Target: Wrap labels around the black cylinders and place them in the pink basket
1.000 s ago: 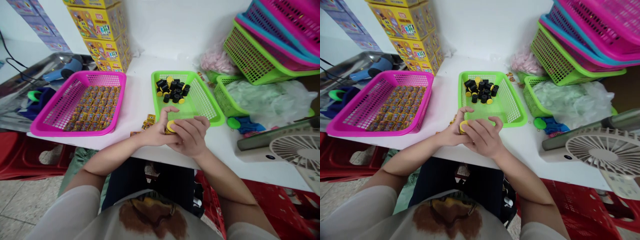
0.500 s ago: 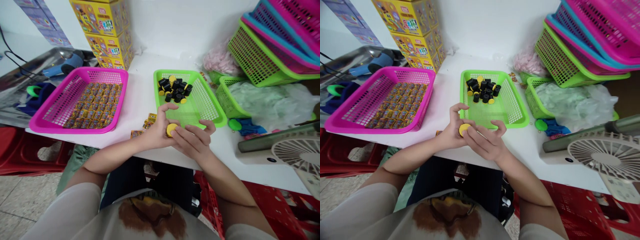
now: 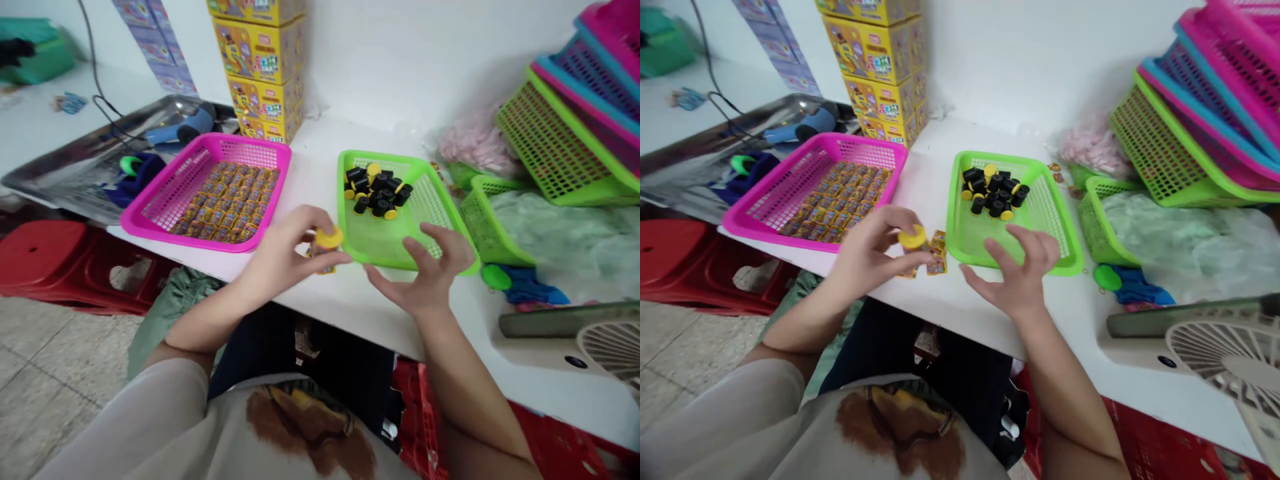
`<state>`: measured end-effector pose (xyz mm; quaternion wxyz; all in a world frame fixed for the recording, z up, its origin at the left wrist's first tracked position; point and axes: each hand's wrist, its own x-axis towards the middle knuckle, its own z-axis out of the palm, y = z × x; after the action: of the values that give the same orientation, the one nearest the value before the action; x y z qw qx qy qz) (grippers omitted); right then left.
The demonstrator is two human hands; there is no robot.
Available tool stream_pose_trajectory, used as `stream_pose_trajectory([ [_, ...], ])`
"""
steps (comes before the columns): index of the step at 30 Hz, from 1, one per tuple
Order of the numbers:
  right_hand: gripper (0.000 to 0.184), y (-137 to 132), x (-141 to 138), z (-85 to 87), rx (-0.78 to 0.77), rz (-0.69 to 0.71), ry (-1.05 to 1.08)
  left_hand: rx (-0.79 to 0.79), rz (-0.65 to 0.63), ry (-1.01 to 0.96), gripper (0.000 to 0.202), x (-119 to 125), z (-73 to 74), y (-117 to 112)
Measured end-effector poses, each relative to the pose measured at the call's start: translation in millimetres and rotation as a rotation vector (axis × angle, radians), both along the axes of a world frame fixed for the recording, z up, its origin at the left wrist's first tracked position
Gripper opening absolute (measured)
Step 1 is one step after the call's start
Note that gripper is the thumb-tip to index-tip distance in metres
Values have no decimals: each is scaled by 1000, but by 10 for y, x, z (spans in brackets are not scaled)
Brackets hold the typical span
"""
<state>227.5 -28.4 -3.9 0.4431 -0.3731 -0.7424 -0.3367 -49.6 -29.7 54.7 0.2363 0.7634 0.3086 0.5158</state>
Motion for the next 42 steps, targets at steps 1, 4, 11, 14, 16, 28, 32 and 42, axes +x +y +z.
stream_pose_trajectory([
  [1,65,13,29,12,-49,-27,20,26,94,27,41,-211,49,-13],
  [4,45,15,50,47,-269,-111,137,-39,409,201,42,-854,148,49],
  [11,20,152,34,134,-533,-180,320,-537,579,842,24,-1468,150,512],
  [14,20,406,152,196,-725,-127,317,-611,479,959,15,-1404,147,578],
  [16,22,633,237,264,-974,-59,274,-619,452,1002,16,-1368,151,580],
  [28,49,1719,-362,272,-1166,-267,-638,-214,277,665,35,-609,106,150],
  [32,30,1721,-469,258,-1178,-290,-621,-448,-7,853,24,-55,-197,181],
  [42,36,931,-29,547,-955,-6,64,-488,133,1020,34,190,-431,351],
])
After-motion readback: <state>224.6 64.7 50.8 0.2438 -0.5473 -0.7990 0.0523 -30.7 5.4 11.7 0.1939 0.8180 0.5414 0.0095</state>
